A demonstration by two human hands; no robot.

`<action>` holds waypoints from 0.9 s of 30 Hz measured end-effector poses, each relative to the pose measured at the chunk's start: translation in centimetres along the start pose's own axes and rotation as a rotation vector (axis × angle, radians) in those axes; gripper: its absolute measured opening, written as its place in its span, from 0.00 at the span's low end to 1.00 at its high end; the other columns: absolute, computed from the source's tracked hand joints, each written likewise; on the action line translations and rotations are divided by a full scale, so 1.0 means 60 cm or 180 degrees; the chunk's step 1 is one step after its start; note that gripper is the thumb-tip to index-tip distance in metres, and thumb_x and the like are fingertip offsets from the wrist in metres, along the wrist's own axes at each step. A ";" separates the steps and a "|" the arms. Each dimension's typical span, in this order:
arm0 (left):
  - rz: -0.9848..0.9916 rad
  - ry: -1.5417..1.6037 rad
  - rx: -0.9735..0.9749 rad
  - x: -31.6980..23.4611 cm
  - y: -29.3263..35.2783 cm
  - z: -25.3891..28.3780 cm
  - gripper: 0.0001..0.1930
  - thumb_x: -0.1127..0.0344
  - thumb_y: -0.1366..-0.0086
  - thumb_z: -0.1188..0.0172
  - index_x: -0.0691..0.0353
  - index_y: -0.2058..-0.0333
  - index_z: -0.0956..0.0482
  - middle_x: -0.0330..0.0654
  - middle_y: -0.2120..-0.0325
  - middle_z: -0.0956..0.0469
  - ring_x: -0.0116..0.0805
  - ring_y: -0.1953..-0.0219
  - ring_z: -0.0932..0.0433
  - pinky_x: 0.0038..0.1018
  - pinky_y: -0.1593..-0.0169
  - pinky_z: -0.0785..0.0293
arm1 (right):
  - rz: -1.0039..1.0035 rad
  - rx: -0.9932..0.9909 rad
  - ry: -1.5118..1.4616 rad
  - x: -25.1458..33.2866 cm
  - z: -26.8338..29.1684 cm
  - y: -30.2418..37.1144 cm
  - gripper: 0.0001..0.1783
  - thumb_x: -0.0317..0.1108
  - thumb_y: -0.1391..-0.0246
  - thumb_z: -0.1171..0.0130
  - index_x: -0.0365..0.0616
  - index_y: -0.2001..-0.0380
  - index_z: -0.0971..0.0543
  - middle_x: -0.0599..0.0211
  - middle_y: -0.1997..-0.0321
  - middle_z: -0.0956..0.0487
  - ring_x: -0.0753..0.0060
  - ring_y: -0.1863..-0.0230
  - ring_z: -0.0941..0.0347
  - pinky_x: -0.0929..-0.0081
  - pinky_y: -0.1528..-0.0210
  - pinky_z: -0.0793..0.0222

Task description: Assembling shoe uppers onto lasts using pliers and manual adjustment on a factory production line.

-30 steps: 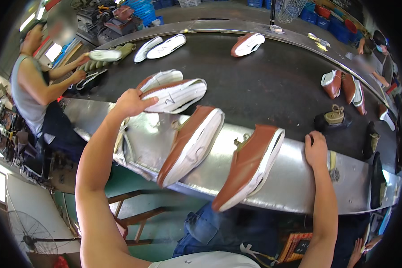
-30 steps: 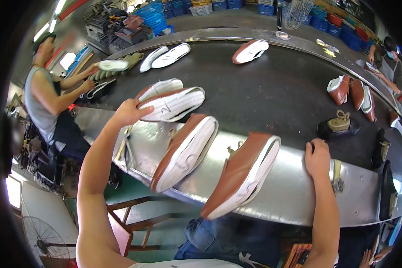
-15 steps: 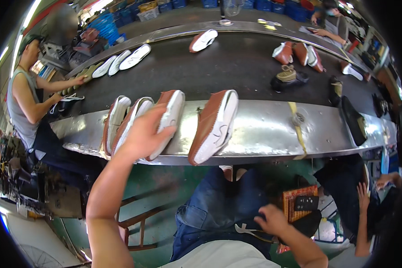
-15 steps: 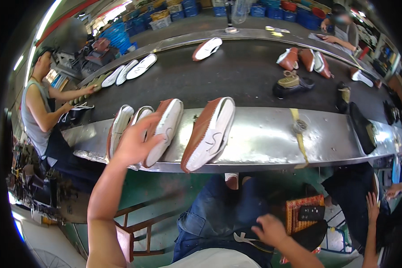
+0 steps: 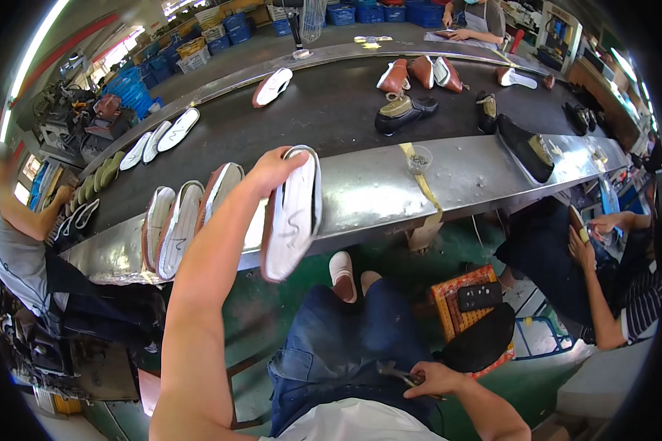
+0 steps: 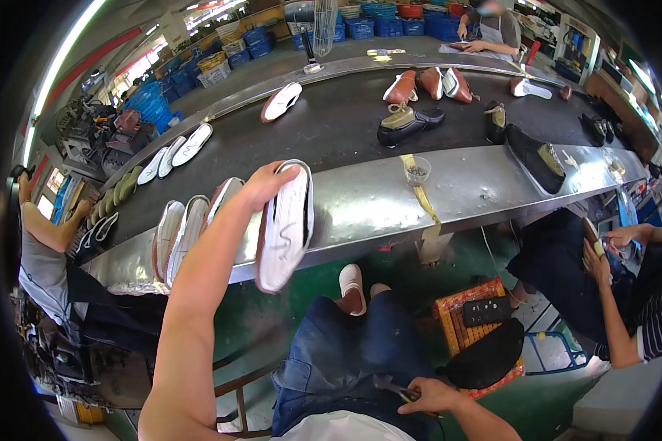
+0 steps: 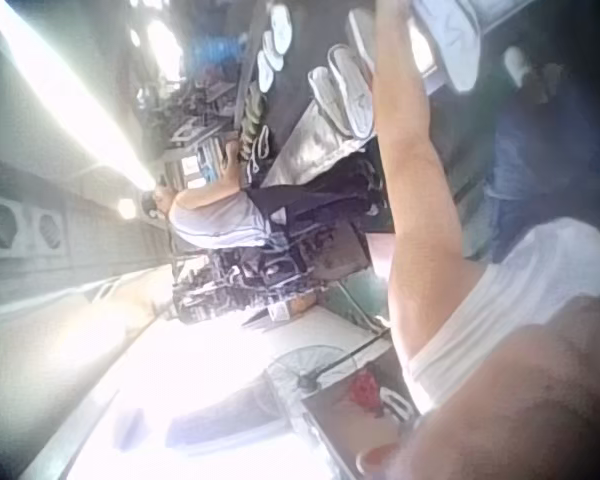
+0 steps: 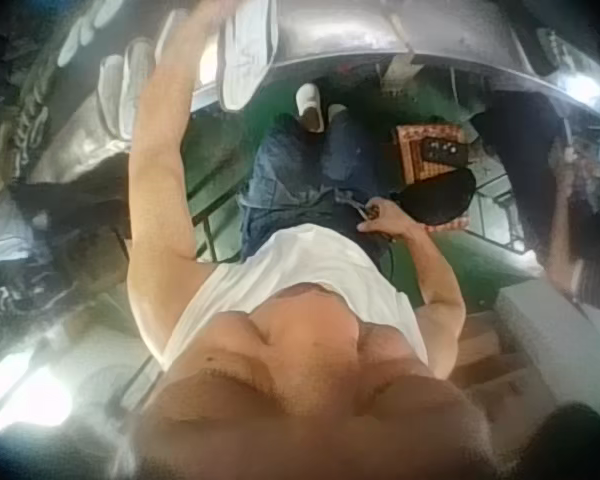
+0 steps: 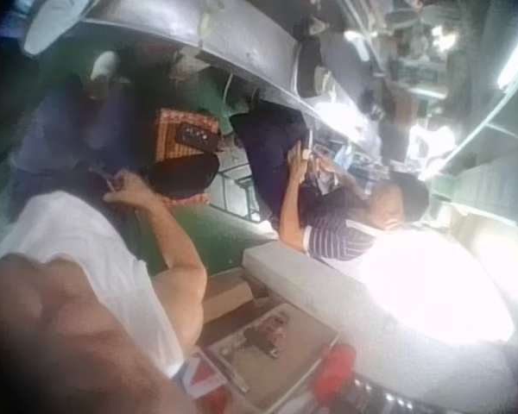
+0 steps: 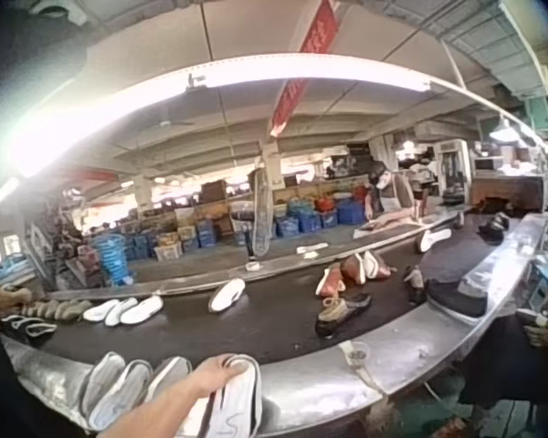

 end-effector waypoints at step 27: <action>-0.1501 0.0906 -0.0113 0.316 0.597 -0.123 0.30 0.61 0.26 0.46 0.62 0.31 0.43 0.55 0.27 0.51 0.45 0.27 0.46 0.38 0.28 0.48 | 0.0207 0.1290 -0.2130 0.375 -0.109 0.014 0.20 0.37 0.29 0.48 0.36 0.40 0.29 0.62 0.51 0.23 0.66 0.48 0.23 0.64 0.48 0.23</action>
Point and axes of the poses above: each hand's wrist, its own y-axis away from the middle knuckle, its own z-axis out of the back of the hand, x = y × z, the point moved 4 cm from there along -y, towards the middle knuckle
